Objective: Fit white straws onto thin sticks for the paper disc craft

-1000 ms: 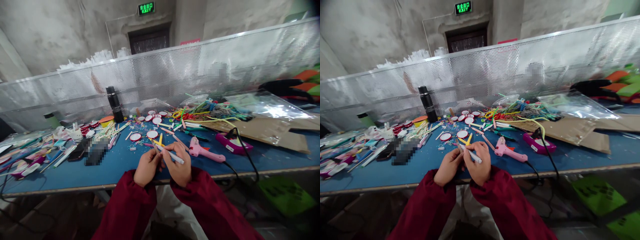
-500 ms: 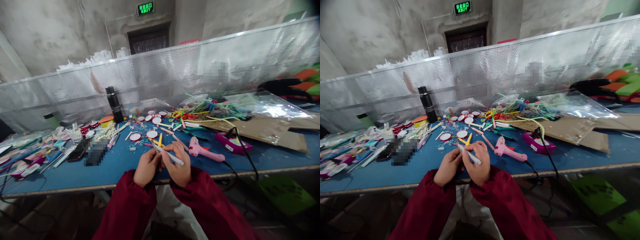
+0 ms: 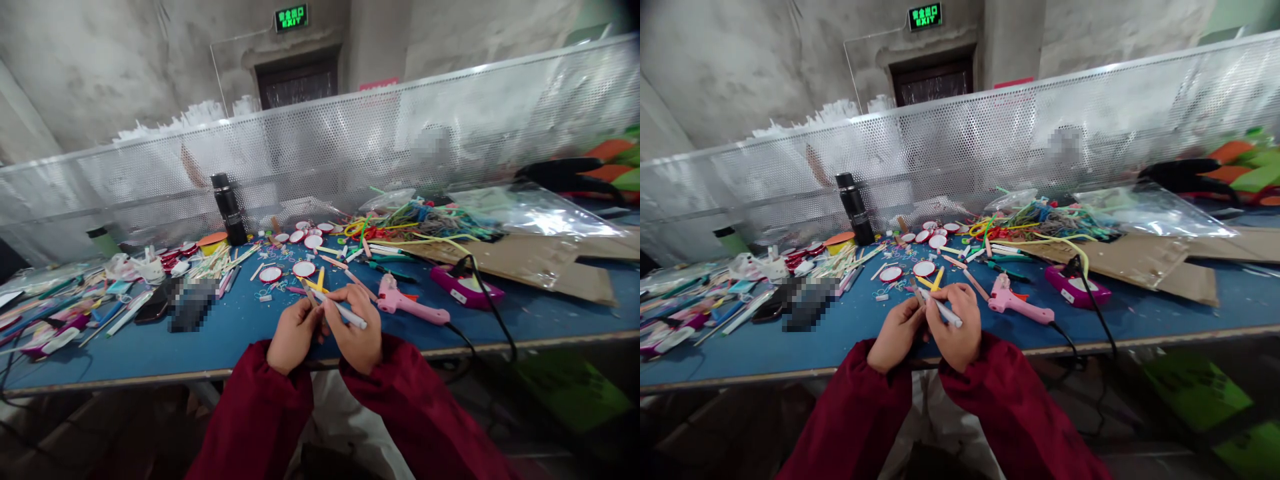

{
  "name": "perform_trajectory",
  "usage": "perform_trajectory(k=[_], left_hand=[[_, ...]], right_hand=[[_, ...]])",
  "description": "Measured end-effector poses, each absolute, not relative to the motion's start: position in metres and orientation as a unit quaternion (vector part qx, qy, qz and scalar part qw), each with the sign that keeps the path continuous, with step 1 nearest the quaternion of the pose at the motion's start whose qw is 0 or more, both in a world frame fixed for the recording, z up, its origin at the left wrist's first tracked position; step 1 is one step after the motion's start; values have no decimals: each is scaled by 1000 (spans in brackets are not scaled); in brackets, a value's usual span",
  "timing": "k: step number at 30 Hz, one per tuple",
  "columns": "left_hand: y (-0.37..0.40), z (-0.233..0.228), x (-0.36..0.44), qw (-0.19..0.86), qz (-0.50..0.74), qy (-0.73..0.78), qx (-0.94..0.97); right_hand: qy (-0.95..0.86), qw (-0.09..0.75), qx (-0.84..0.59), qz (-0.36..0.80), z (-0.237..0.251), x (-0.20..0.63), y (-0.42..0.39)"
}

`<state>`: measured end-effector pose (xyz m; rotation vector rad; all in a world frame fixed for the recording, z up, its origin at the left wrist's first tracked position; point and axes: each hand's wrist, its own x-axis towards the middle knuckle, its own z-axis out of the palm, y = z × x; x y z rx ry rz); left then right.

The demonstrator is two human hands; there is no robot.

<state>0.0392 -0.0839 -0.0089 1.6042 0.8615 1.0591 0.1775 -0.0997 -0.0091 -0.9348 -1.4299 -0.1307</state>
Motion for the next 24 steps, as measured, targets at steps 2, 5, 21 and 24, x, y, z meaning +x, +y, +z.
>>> perform_trajectory(k=[2, 5, 21, 24], left_hand=[[-84, -9, 39, 494, 434, 356, 664], [-84, -8, 40, 499, 438, 350, 661], [-84, -8, 39, 501, 431, 362, 658], [-82, -11, 39, 503, 426, 361, 659]], right_hand=[[-625, 658, -416, -53, -10, 178, -100], [-639, 655, -399, -59, -10, 178, -99], [-624, 665, -404, -72, -9, 178, -99], [-631, 658, -406, -65, -10, 178, -98]])
